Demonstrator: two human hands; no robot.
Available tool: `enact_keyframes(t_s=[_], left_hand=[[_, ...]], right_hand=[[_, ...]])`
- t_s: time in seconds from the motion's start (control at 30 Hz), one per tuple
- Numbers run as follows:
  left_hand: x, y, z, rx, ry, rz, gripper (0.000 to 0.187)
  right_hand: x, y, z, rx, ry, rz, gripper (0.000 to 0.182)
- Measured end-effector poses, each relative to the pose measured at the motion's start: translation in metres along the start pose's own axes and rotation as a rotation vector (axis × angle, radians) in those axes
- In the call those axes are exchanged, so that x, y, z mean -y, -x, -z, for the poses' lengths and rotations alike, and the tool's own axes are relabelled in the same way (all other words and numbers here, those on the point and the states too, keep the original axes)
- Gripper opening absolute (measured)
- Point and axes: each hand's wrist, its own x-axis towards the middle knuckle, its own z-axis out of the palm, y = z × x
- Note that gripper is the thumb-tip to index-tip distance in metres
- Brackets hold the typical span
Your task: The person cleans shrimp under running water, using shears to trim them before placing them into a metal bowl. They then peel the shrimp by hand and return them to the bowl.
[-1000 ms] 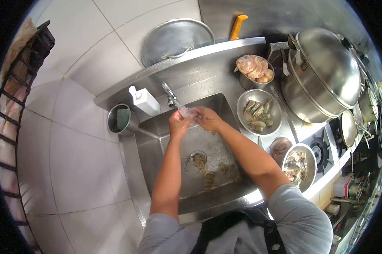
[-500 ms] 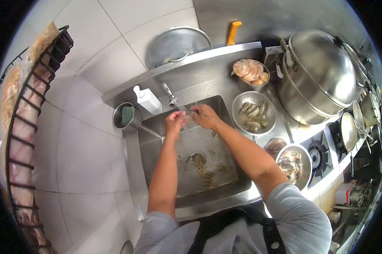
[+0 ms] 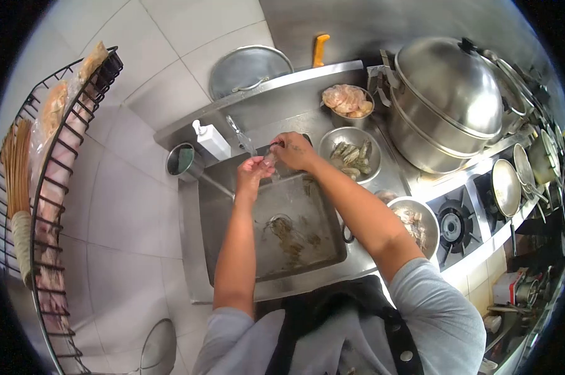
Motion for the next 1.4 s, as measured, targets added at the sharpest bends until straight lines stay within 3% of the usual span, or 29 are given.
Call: enact_keyframes(t_s=[0.17,0.3,0.43,0.5,0.53,0.57,0.6,0.63,0.73,0.8,0.87,0.9,0.93,0.97,1.0,1.03,1.07,1.1,1.17,1.23,1.3,1.4], left_hand=[[0.022,0.040,-0.019,0.027,0.143,0.059,0.024],[0.063,0.075,-0.030,-0.088,-0.127,0.242,0.022],[0.114,0.066,-0.022,-0.157,-0.338,0.416,0.027],[0.115,0.054,-0.031,-0.166,-0.501,0.220,0.029],[0.113,0.045,-0.040,-0.160,-0.502,0.218,0.029],[0.110,0.035,-0.052,-0.172,-0.575,0.001,0.029],[0.107,0.024,-0.065,-0.186,-0.645,-0.218,0.030],[0.101,0.013,-0.081,-0.114,-0.572,-0.179,0.031],[0.073,-0.010,-0.140,0.072,-0.519,-0.190,0.027],[0.044,-0.015,-0.179,0.147,-0.716,-0.282,0.021],[0.047,-0.033,-0.201,0.231,-0.772,-0.293,0.020],[0.056,-0.046,-0.218,0.317,-0.826,-0.296,0.019],[0.081,-0.070,-0.224,0.379,-1.077,-0.493,0.018],[0.100,-0.093,-0.231,0.436,-1.304,-0.729,0.020],[0.092,-0.086,-0.244,0.387,-1.284,-0.604,0.022],[0.124,-0.107,-0.248,0.441,-1.097,-0.696,0.020],[0.132,-0.113,-0.255,0.472,-1.103,-0.686,0.021],[0.140,-0.120,-0.265,0.471,-1.277,-0.536,0.023],[0.148,-0.123,-0.273,0.493,-1.263,-0.507,0.025],[0.117,-0.098,-0.289,0.436,-1.327,-0.241,0.027],[0.143,-0.125,-0.289,0.603,-1.395,-0.150,0.037],[0.162,-0.138,-0.278,0.618,-1.358,-0.256,0.045]], right_hand=[[-0.013,0.058,0.022,-0.040,-0.156,-0.137,0.025],[-0.018,0.158,0.071,-0.040,-0.180,-0.279,0.028],[-0.014,0.245,0.141,-0.019,-0.013,-0.432,0.029],[-0.006,0.280,0.170,-0.119,-0.015,-0.528,0.027],[-0.004,0.294,0.183,-0.119,-0.033,-0.542,0.029],[-0.003,0.308,0.193,-0.118,-0.053,-0.553,0.031],[-0.014,0.326,0.195,-0.095,0.158,-0.581,0.033],[-0.023,0.344,0.194,-0.073,0.367,-0.602,0.035],[-0.019,0.373,0.189,-0.233,0.485,-0.447,0.039],[-0.017,0.387,0.185,-0.274,0.275,-0.711,0.036],[-0.013,0.393,0.177,-0.309,0.269,-0.652,0.036],[-0.003,0.391,0.171,-0.317,0.208,-0.719,0.034],[-0.003,0.392,0.161,-0.330,0.177,-0.667,0.026],[-0.008,0.393,0.144,-0.494,-0.494,-0.614,0.026],[0.023,0.379,0.153,-0.129,0.029,-0.762,0.030],[0.007,0.386,0.129,-0.131,0.058,-0.570,0.035],[0.020,0.380,0.121,-0.061,0.167,-0.523,0.037],[0.037,0.368,0.120,0.052,0.012,-0.602,0.037],[0.023,0.357,0.091,0.098,0.084,-0.374,0.029],[0.016,0.343,0.066,0.196,0.148,-0.436,0.027],[-0.010,0.338,0.046,0.269,0.170,-0.235,0.026],[-0.010,0.326,0.041,0.333,0.165,-0.368,0.025]])
